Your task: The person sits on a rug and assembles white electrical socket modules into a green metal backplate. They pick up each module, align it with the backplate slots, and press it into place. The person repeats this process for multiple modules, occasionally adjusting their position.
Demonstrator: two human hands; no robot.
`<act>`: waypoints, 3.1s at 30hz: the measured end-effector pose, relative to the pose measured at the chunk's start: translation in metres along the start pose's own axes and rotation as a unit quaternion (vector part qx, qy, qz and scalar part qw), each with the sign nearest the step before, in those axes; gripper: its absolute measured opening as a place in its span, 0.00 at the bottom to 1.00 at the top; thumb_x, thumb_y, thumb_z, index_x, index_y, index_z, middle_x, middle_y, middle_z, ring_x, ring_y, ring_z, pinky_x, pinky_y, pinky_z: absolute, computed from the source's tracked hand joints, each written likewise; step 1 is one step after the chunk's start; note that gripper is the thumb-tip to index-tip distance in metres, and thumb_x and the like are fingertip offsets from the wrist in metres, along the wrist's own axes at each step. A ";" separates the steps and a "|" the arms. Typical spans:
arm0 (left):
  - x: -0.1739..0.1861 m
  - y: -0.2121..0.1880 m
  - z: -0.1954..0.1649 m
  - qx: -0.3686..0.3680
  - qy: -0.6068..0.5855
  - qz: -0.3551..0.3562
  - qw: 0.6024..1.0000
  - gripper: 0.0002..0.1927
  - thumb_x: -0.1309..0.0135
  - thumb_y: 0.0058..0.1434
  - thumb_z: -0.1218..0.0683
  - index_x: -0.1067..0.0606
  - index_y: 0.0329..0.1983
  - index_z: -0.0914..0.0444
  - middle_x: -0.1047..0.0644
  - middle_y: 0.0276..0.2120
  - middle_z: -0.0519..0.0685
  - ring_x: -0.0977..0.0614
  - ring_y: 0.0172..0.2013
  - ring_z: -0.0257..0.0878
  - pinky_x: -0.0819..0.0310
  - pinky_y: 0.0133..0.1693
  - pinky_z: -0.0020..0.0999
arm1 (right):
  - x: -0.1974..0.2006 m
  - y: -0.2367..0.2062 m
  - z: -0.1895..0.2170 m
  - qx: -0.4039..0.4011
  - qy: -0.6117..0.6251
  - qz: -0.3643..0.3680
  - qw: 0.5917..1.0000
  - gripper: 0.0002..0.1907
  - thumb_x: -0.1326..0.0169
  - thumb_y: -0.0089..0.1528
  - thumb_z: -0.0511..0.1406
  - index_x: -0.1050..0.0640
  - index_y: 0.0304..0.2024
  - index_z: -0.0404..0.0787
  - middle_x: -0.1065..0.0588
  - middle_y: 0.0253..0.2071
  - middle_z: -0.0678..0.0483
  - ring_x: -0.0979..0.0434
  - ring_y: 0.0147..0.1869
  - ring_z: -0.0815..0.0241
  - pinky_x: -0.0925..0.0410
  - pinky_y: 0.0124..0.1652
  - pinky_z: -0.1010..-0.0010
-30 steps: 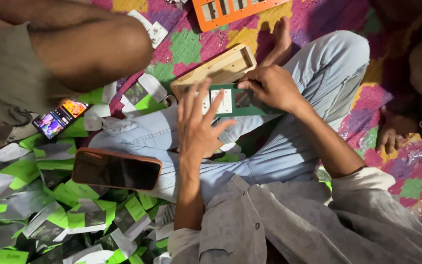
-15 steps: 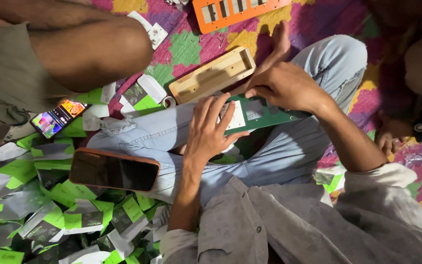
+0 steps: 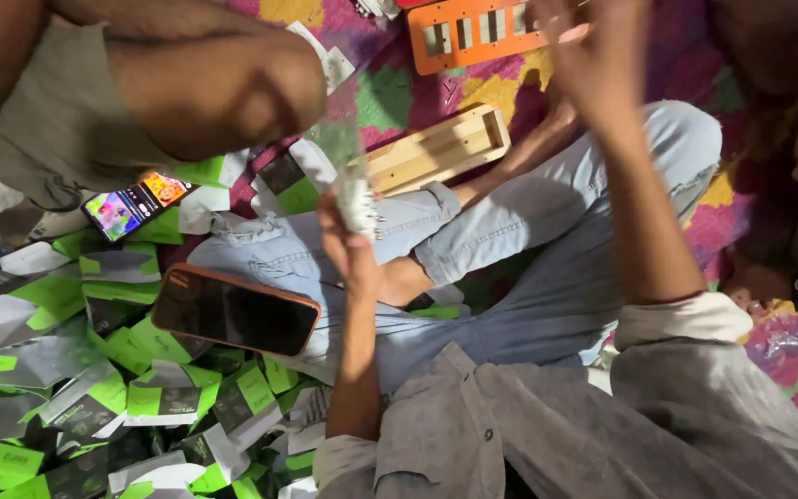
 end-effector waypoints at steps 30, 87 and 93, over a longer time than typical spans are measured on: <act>0.005 0.004 0.040 0.215 -0.360 -0.043 0.907 0.42 0.69 0.74 0.29 0.40 0.76 0.65 0.30 0.66 0.57 0.23 0.58 0.52 0.26 0.55 0.52 | -0.237 -0.019 -0.007 0.096 0.050 0.184 0.977 0.07 0.43 0.64 0.24 0.22 0.45 0.33 0.24 0.44 0.46 0.22 0.47 0.49 0.28 0.46 0.63; -0.023 -0.036 0.110 0.373 -0.313 -0.046 0.872 0.29 0.65 0.77 0.36 0.32 0.65 0.61 0.25 0.50 0.47 0.23 0.50 0.38 0.27 0.52 0.37 | -0.104 -0.106 0.061 0.098 0.090 0.065 0.989 0.08 0.38 0.66 0.27 0.22 0.47 0.33 0.25 0.42 0.47 0.22 0.42 0.54 0.29 0.37 0.67; -0.023 -0.034 0.105 0.362 -0.307 -0.040 0.879 0.29 0.65 0.76 0.36 0.32 0.65 0.61 0.24 0.51 0.48 0.22 0.50 0.40 0.26 0.52 0.40 | -0.098 -0.104 0.073 0.156 0.018 0.052 0.986 0.12 0.34 0.62 0.27 0.21 0.47 0.35 0.26 0.39 0.49 0.24 0.41 0.51 0.30 0.40 0.63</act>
Point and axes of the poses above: each hand's wrist, its own y-axis towards the middle knuckle, its own x-axis out of the back of the hand, z = x × y, the point moved 8 cm from there along y, towards the middle knuckle
